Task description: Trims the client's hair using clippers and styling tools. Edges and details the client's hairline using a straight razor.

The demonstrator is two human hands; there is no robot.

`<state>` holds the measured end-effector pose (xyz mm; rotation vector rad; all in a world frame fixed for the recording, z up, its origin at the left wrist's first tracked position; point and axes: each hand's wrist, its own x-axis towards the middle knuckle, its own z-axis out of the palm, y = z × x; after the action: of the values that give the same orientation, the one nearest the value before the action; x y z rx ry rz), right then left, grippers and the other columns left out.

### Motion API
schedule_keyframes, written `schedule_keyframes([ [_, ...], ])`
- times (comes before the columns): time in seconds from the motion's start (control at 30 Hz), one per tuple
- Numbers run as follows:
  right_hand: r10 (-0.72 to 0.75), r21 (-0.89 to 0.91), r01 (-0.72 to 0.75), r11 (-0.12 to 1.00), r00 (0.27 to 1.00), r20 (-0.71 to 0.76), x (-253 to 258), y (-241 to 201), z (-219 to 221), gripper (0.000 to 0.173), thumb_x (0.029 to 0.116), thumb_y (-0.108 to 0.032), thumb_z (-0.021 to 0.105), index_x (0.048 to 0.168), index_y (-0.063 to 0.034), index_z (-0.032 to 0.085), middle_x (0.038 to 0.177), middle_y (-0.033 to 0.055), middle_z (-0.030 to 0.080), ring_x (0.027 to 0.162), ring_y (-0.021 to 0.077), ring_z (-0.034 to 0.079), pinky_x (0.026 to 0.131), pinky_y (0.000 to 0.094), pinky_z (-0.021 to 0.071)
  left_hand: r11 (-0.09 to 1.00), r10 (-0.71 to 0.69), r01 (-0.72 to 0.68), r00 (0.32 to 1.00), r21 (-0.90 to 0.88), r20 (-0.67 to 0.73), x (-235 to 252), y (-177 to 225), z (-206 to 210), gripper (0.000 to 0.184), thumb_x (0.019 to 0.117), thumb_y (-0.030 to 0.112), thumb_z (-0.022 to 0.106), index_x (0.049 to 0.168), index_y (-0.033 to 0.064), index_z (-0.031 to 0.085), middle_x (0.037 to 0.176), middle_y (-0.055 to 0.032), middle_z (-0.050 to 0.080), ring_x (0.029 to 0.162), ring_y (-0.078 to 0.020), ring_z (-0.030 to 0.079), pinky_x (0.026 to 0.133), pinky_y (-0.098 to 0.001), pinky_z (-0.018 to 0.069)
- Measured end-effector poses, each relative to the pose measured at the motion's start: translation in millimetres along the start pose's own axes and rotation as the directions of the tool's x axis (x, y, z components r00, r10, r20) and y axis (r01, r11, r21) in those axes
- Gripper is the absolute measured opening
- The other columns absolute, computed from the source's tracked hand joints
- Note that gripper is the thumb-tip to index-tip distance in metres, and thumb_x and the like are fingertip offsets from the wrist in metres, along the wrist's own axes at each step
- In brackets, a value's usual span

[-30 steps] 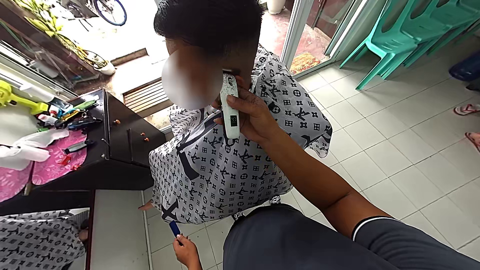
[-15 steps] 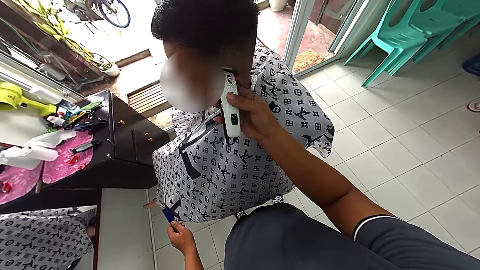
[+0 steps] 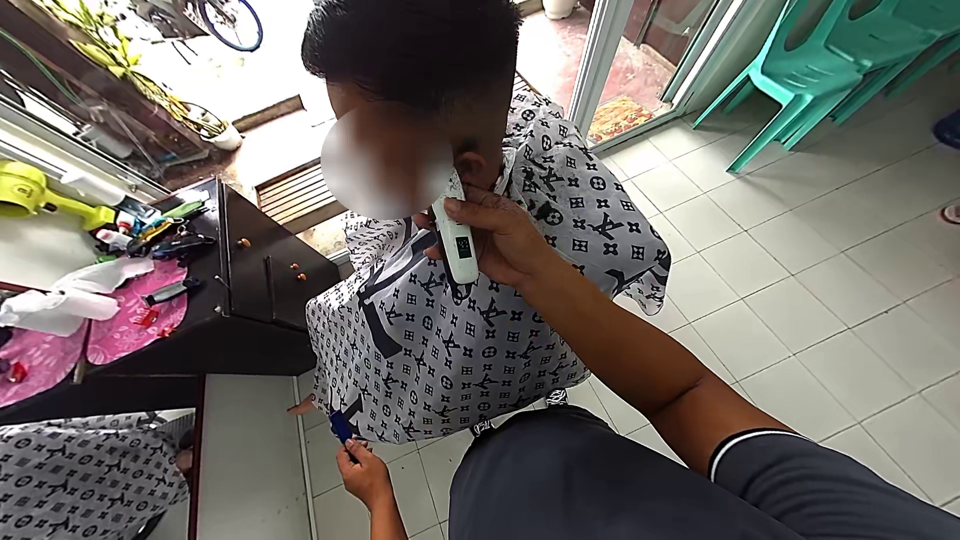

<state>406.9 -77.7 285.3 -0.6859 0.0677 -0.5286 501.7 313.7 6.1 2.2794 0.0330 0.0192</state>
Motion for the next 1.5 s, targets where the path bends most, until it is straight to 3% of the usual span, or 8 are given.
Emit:
schedule_keyframes([
  [0.4, -0.098, 0.123, 0.089, 0.988, 0.993, 0.071, 1.1, -7.2, -3.5, 0.031, 0.1007, -0.009, 0.054, 0.132, -0.0060, 0.052, 0.132, 0.0174, 0.063, 0.112, 0.0285, 0.068, 0.085, 0.0426, 0.0615, 1.000, 0.014, -0.013, 1.000, 0.018, -0.012, -0.8, 4.7, 2.8, 0.040, 0.1123, 0.022, 0.038, 0.122, -0.0102, 0.060, 0.099, -0.0220, 0.068, 0.087, -0.0255, 0.066, 0.083, -0.0435, 0.0537],
  [0.57, 0.013, -0.224, -0.038, 0.974, 0.994, -0.108, 3.3, 3.1, 20.1, 0.041, 0.0965, 0.002, 0.063, 0.134, 0.0000, 0.049, 0.113, 0.0163, 0.065, 0.091, 0.0271, 0.071, 0.076, 0.0444, 0.0636, 1.000, 0.010, -0.010, 1.000, 0.014, -0.005, -0.7, 2.5, 5.8, 0.041, 0.1124, 0.022, 0.038, 0.122, -0.0097, 0.061, 0.099, -0.0224, 0.068, 0.088, -0.0266, 0.067, 0.084, -0.0447, 0.0536],
  [0.67, 0.090, -0.184, -0.120, 0.976, 0.982, -0.164, 7.7, 9.6, 28.7, 0.035, 0.0990, -0.002, 0.062, 0.131, -0.0005, 0.050, 0.111, 0.0161, 0.066, 0.091, 0.0261, 0.071, 0.077, 0.0427, 0.0630, 1.000, 0.003, -0.003, 1.000, 0.011, 0.000, -1.6, 2.8, 6.9, 0.041, 0.1123, 0.022, 0.037, 0.122, -0.0094, 0.061, 0.099, -0.0218, 0.068, 0.088, -0.0262, 0.067, 0.084, -0.0447, 0.0533],
  [0.83, -0.054, -0.159, 0.030, 0.987, 0.987, -0.149, 8.9, 7.9, 37.3, 0.036, 0.0976, 0.001, 0.062, 0.132, -0.0010, 0.049, 0.114, 0.0163, 0.064, 0.093, 0.0263, 0.071, 0.077, 0.0429, 0.0635, 1.000, -0.002, 0.002, 1.000, 0.008, 0.006, -4.7, -2.7, 7.7, 0.041, 0.1123, 0.023, 0.037, 0.121, -0.0089, 0.062, 0.099, -0.0212, 0.068, 0.088, -0.0261, 0.067, 0.084, -0.0452, 0.0534],
  [1.0, 0.035, -0.114, -0.055, 0.992, 0.984, -0.172, 9.7, 9.5, 36.9, 0.030, 0.0999, -0.003, 0.061, 0.128, -0.0014, 0.051, 0.111, 0.0162, 0.066, 0.091, 0.0260, 0.071, 0.077, 0.0426, 0.0629, 1.000, -0.019, 0.019, 1.000, -0.007, 0.019, -7.1, -2.6, 5.6, 0.041, 0.1123, 0.022, 0.038, 0.123, -0.0100, 0.060, 0.101, -0.0230, 0.068, 0.089, -0.0281, 0.067, 0.084, -0.0463, 0.0537],
  [1.23, -0.036, -0.116, 0.022, 0.993, 0.992, -0.120, 7.0, 4.1, 38.2, 0.029, 0.1006, -0.002, 0.058, 0.129, -0.0017, 0.050, 0.110, 0.0161, 0.066, 0.091, 0.0261, 0.072, 0.077, 0.0426, 0.0634, 1.000, -0.011, 0.011, 1.000, 0.001, 0.006, -3.4, -3.6, 9.0, 0.041, 0.1123, 0.023, 0.037, 0.122, -0.0095, 0.061, 0.100, -0.0224, 0.068, 0.088, -0.0272, 0.067, 0.083, -0.0456, 0.0537],
  [1.4, -0.152, -0.156, 0.146, 0.977, 0.988, -0.022, -0.8, -1.3, 21.8, 0.042, 0.0990, -0.001, 0.059, 0.138, -0.0027, 0.043, 0.125, 0.0175, 0.062, 0.106, 0.0289, 0.069, 0.086, 0.0455, 0.0621, 0.959, 0.284, -0.284, 0.955, -0.005, 0.083, 16.4, 40.4, 11.5, 0.046, 0.1111, 0.025, 0.039, 0.120, -0.0133, 0.061, 0.098, -0.0271, 0.069, 0.087, -0.0335, 0.069, 0.083, -0.0513, 0.0553],
  [1.5, -0.130, -0.358, 0.124, 0.926, 0.992, 0.006, -22.3, -1.4, 6.1, 0.060, 0.0927, -0.003, 0.068, 0.146, -0.0055, 0.039, 0.128, 0.0158, 0.063, 0.104, 0.0282, 0.071, 0.081, 0.0435, 0.0639, 0.791, 0.611, -0.594, 0.782, -0.147, 0.127, 47.3, 145.9, 10.0, 0.044, 0.1105, 0.024, 0.041, 0.110, -0.0143, 0.062, 0.088, -0.0225, 0.065, 0.080, -0.0240, 0.065, 0.078, -0.0400, 0.0552],
])
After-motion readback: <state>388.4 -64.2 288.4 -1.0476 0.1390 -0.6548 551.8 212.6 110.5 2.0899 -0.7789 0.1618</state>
